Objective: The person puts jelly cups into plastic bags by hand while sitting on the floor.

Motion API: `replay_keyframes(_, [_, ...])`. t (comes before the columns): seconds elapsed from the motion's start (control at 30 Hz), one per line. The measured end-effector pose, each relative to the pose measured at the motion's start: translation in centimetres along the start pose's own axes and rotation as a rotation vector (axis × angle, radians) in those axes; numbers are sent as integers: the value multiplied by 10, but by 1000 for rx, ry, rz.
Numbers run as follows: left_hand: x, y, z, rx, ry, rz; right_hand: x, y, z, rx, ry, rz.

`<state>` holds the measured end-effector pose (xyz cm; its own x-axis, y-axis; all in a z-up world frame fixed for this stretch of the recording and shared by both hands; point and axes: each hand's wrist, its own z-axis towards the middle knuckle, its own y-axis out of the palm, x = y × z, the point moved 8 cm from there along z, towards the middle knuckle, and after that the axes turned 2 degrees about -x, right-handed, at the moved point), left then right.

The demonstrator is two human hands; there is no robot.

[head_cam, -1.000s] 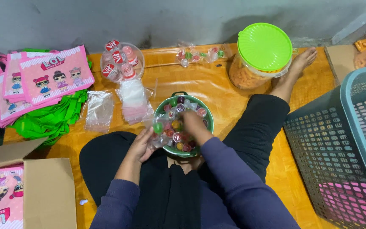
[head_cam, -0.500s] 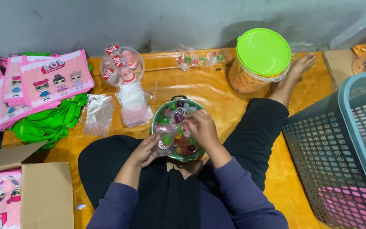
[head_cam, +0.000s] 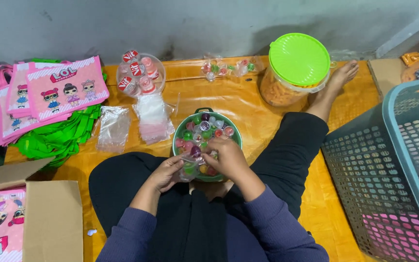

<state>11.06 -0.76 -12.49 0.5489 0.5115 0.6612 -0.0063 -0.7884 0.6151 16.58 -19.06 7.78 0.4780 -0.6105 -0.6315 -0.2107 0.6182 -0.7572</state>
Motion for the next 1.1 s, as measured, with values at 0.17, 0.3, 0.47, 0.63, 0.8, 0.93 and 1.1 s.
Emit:
replay_keyframes(0.17, [4,25,-11,-16,-9,-14,-9,3,-9,-63,-17,101])
replay_keyframes(0.3, [7,33,-18,-21,-48,-35,-25,0,-5,-136,-115,194])
replay_keyframes(0.47, [-9,33,-17,-32,-187,-11,-29,15,-12,-305,-119,314])
replay_keyframes(0.63, [-26,44,-23,-99,-243,-28,-1,33,-22,-385,29,291])
replay_keyframes(0.8, [20,100,-42,-199,-58,287,58,48,-39,-181,199,394])
replay_keyframes(0.93, [7,83,-31,-126,-16,423,56,43,-53,-185,212,500])
replay_keyframes(1.1, [10,80,-28,53,63,603,54,44,-54,-146,248,549])
